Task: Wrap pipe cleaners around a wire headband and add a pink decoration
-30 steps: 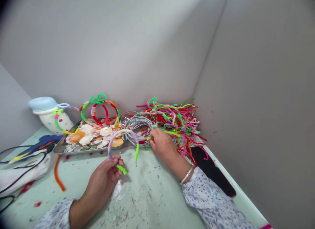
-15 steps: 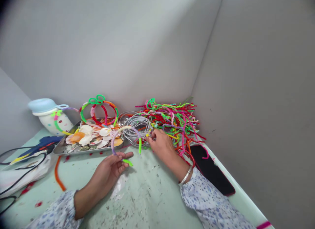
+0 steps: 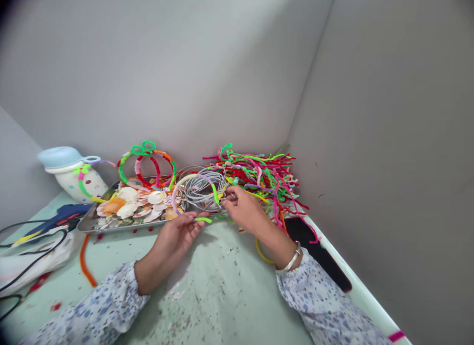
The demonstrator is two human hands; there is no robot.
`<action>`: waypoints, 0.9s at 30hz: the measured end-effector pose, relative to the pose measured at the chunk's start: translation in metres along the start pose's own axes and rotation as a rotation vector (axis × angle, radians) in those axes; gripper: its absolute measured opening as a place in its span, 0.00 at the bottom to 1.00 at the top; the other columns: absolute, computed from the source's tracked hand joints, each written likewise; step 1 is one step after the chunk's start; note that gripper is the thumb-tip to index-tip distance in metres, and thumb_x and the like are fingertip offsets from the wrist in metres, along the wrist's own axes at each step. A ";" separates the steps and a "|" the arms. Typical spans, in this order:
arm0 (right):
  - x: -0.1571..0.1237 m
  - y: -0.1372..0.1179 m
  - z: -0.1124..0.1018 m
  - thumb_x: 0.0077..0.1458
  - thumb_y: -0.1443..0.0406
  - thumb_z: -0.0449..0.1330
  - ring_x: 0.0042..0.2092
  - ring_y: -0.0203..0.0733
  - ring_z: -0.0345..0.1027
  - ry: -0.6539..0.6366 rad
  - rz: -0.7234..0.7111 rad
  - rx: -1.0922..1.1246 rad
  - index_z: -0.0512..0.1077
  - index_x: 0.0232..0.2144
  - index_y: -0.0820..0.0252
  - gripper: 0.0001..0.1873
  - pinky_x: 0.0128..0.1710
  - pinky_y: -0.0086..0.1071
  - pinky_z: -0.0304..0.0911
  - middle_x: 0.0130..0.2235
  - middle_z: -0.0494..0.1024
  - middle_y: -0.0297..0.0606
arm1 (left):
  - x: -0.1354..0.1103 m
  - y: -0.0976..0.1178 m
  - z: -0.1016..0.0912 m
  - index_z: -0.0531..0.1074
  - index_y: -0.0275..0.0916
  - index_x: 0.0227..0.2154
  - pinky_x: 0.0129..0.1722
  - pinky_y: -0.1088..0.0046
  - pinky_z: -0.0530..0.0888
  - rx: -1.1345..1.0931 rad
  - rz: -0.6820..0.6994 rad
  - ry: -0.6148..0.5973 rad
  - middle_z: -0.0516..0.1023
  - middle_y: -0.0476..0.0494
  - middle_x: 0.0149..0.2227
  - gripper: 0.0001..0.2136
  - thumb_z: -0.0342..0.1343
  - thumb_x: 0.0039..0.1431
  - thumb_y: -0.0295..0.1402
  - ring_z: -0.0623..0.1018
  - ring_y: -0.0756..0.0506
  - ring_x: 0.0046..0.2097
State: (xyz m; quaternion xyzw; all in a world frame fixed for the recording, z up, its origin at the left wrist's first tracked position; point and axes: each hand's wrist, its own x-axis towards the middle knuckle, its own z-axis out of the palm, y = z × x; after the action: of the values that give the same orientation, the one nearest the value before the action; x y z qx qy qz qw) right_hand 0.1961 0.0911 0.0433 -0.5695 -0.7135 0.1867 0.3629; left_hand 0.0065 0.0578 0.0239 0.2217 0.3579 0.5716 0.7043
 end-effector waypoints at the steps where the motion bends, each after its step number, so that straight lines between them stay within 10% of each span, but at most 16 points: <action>1: -0.001 -0.002 -0.006 0.52 0.65 0.60 0.33 0.37 0.72 0.017 0.000 -0.036 0.68 0.46 0.58 0.17 0.33 0.28 0.61 0.36 0.79 0.35 | 0.000 0.001 0.000 0.71 0.32 0.26 0.26 0.79 0.75 -0.005 -0.002 -0.010 0.81 0.37 0.31 0.06 0.51 0.50 0.18 0.78 0.50 0.26; 4: -0.006 -0.011 -0.024 0.52 0.65 0.61 0.33 0.42 0.71 0.057 -0.010 -0.328 0.70 0.44 0.59 0.15 0.31 0.30 0.58 0.36 0.78 0.39 | 0.001 0.004 -0.001 0.71 0.32 0.27 0.26 0.79 0.75 -0.019 -0.001 -0.026 0.81 0.38 0.31 0.06 0.52 0.51 0.18 0.78 0.50 0.26; 8: -0.020 -0.022 -0.030 0.53 0.68 0.57 0.29 0.40 0.71 -0.232 -0.088 -0.512 0.75 0.28 0.56 0.07 0.27 0.29 0.54 0.28 0.79 0.36 | 0.001 0.006 -0.001 0.71 0.32 0.27 0.26 0.80 0.76 -0.035 0.007 -0.034 0.81 0.39 0.29 0.06 0.51 0.51 0.17 0.79 0.50 0.27; 12: -0.033 -0.031 -0.007 0.51 0.72 0.57 0.31 0.43 0.74 -0.363 -0.142 -0.553 0.75 0.39 0.55 0.14 0.27 0.29 0.56 0.31 0.81 0.38 | 0.000 0.008 0.000 0.72 0.32 0.27 0.28 0.80 0.77 -0.044 0.027 -0.041 0.81 0.38 0.31 0.07 0.51 0.51 0.18 0.79 0.50 0.27; 19: -0.037 -0.026 0.026 0.50 0.79 0.51 0.32 0.48 0.76 -0.376 -0.108 -0.636 0.70 0.49 0.63 0.24 0.29 0.32 0.60 0.32 0.81 0.49 | 0.000 0.012 0.000 0.72 0.31 0.28 0.27 0.80 0.77 -0.041 0.042 -0.052 0.81 0.37 0.32 0.07 0.51 0.52 0.17 0.79 0.50 0.27; 27: -0.027 -0.024 0.004 0.57 0.71 0.52 0.34 0.44 0.75 -0.367 -0.090 -0.610 0.75 0.35 0.56 0.11 0.28 0.30 0.58 0.32 0.81 0.42 | -0.002 0.014 0.004 0.72 0.31 0.27 0.25 0.81 0.76 -0.043 0.036 -0.035 0.81 0.36 0.33 0.08 0.50 0.52 0.17 0.79 0.51 0.26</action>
State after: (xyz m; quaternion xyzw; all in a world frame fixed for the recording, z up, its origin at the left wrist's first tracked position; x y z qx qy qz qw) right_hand 0.1791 0.0598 0.0487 -0.5767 -0.8140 0.0484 0.0499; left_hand 0.0001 0.0601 0.0374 0.2230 0.3288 0.5879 0.7046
